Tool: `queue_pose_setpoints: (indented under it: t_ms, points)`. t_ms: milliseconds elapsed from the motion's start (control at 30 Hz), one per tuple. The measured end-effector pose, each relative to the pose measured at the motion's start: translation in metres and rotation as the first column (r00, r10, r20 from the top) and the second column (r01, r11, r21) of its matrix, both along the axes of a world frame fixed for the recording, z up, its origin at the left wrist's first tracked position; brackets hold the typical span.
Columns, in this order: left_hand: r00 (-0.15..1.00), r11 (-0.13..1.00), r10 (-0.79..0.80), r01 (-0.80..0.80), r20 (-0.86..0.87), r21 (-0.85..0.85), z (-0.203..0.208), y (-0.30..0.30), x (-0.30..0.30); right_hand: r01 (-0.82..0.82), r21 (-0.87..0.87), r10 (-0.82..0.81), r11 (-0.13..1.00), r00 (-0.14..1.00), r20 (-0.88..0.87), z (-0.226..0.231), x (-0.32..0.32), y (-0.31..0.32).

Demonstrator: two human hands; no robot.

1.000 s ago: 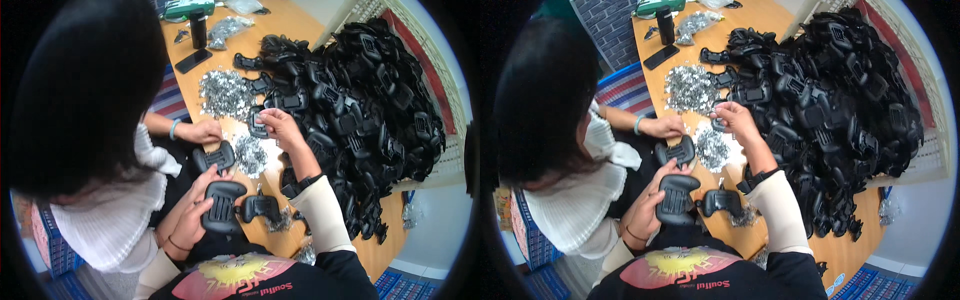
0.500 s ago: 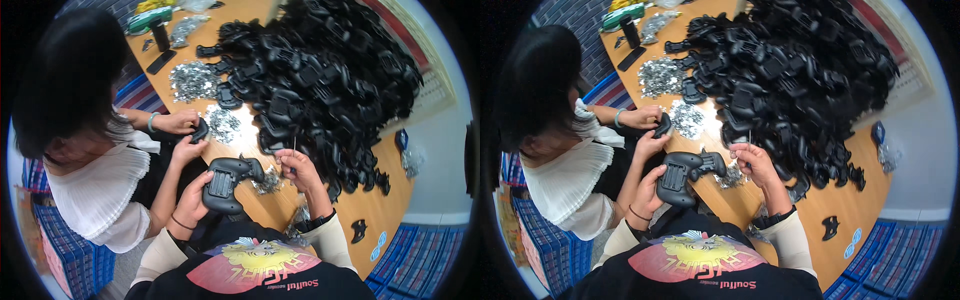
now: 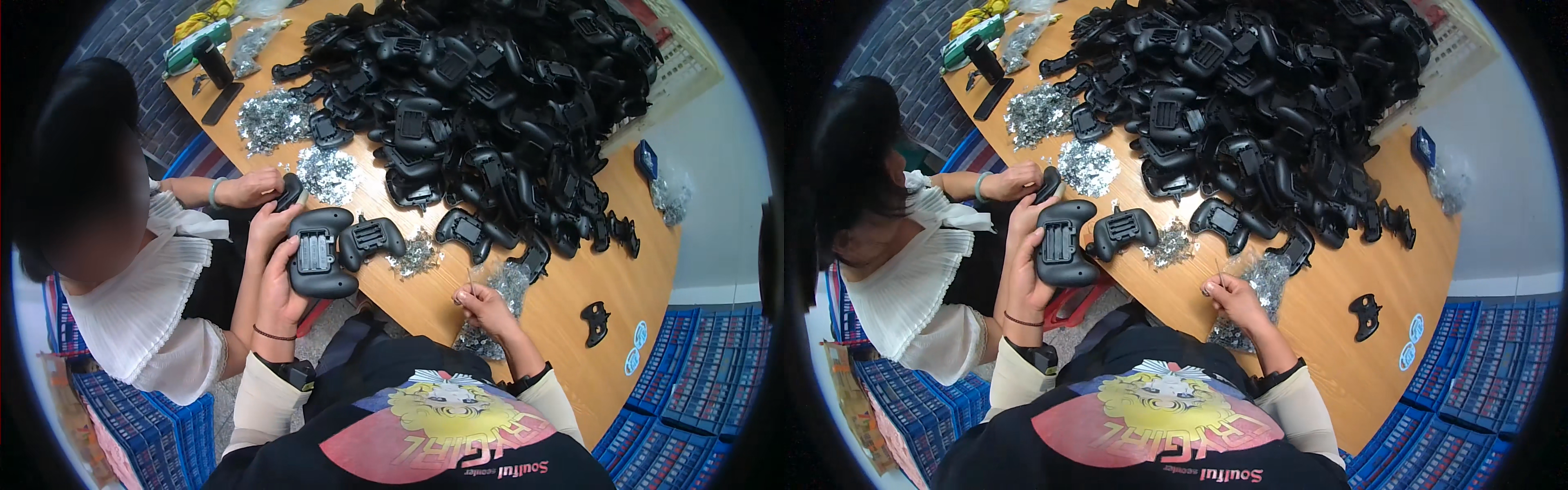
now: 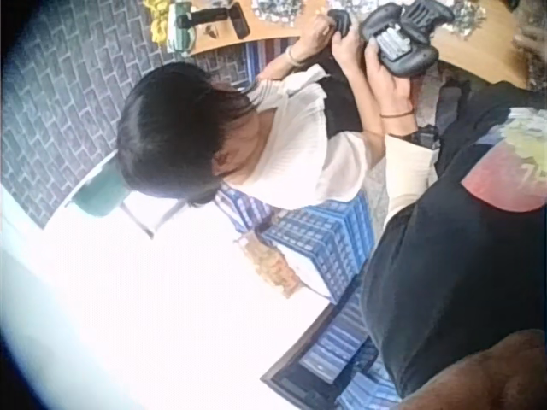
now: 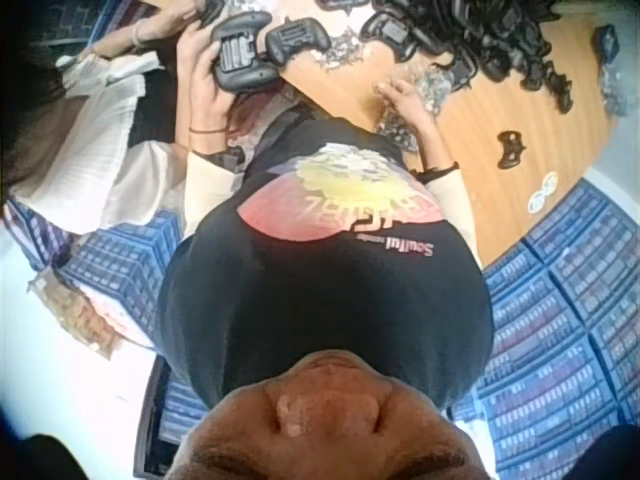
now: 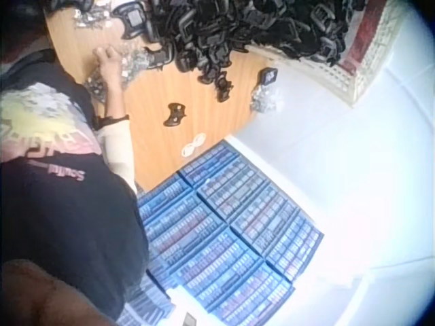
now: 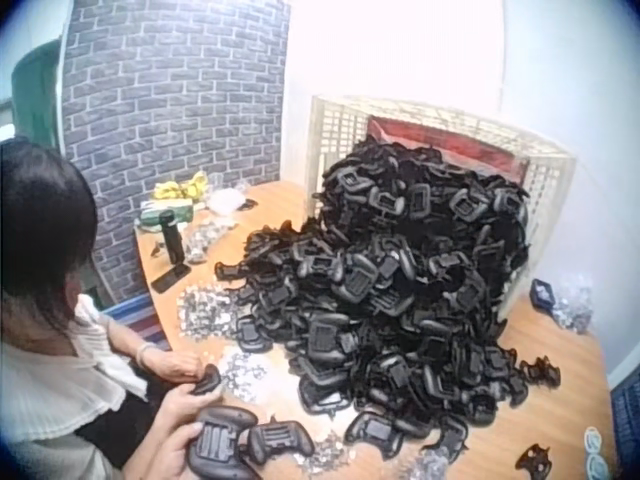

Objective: The person sits at a table and assembles black plastic components by hand. They pick up a plastic housing, insert small metal pins into slots, and place a cover piece on top. The person repeats this process with multiple units, handling the parts and pins directly without tools.

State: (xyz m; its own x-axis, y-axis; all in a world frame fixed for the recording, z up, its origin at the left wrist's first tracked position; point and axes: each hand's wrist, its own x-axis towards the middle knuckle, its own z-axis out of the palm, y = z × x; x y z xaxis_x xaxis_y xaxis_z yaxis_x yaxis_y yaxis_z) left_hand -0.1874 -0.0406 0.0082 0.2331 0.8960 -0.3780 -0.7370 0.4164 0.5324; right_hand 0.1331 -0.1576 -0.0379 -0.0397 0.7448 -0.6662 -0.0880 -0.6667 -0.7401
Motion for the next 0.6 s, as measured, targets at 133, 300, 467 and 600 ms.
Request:
queue_pose_setpoints:
  t_ms: [133, 300, 467, 600]
  points:
    - [0.999, 0.997, 0.038, -0.037, 0.018, -0.069, 0.000, -0.010, 0.006, -0.031, 0.015, 0.031, 0.999, 0.999, -0.023, 0.014, -0.013, 0.013]
    - [1.000, 0.995, 0.027, -0.027, -0.001, -0.096, -0.007, -0.018, 0.000, -0.052, 0.024, 0.053, 0.998, 0.996, -0.072, 0.016, -0.009, 0.025]
    - [0.993, 0.993, -0.113, 0.112, -0.040, -0.033, 0.000, -0.025, 0.008, -0.068, 0.090, 0.084, 0.994, 0.981, -0.177, 0.032, -0.020, 0.045]
    - [0.973, 0.976, -0.217, 0.219, -0.074, 0.017, 0.013, -0.028, 0.021, -0.118, 0.148, 0.153, 0.982, 0.955, -0.254, 0.062, -0.035, 0.062]
